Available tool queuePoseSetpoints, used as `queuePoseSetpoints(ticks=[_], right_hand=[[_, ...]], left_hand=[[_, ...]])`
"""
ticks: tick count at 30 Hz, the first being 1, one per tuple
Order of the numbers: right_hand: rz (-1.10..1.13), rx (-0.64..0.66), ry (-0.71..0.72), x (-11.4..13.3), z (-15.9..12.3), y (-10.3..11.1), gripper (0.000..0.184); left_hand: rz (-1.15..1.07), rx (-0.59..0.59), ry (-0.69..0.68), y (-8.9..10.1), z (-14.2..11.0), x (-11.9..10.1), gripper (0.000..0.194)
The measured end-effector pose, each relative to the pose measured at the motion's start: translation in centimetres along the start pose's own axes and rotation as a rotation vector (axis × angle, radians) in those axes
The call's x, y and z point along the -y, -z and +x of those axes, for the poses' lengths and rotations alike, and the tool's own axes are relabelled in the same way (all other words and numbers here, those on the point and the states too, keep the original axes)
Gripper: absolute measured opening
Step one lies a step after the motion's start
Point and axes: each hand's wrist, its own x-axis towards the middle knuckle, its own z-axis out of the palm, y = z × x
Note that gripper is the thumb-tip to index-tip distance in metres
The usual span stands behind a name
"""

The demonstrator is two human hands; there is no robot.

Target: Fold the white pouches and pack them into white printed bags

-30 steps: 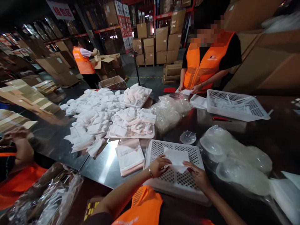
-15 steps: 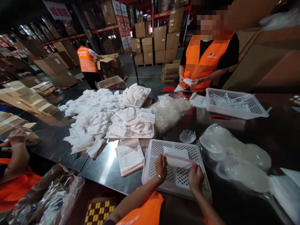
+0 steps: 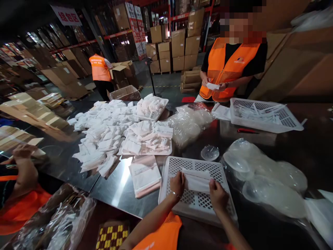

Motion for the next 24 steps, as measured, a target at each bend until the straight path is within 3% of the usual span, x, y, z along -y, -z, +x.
queuePoseSetpoints(ticks=[4, 15, 17, 19, 21, 22, 24], right_hand=[[-0.044, 0.014, 0.055, -0.8, -0.2, 0.0, 0.070], [-0.189, 0.025, 0.135, -1.0, -0.1, -0.4, 0.059], [-0.221, 0.028, 0.150, -0.8, 0.2, -0.1, 0.054], [-0.242, 0.027, 0.171, -0.3, 0.6, 0.6, 0.045], [-0.270, 0.004, 0.273, 0.7, 1.0, 1.3, 0.035], [-0.278, -0.001, 0.379, 1.2, 1.0, 1.6, 0.033], [-0.272, 0.011, 0.634, 2.2, 0.9, 1.6, 0.035]], left_hand=[[0.028, 0.016, 0.114, 0.7, -0.6, -0.1, 0.026], [0.165, 0.027, 0.149, 2.3, -0.7, -1.0, 0.017], [0.202, -0.018, 0.111, 2.8, -0.4, -1.6, 0.015], [0.244, -0.091, -0.111, 3.1, 0.0, -2.6, 0.021], [0.304, -0.091, -0.487, 2.9, 0.5, -3.6, 0.022], [0.333, -0.054, -0.650, 2.6, 0.8, -4.1, 0.018], [0.369, 0.036, -0.807, 2.0, 1.3, -4.6, 0.014]])
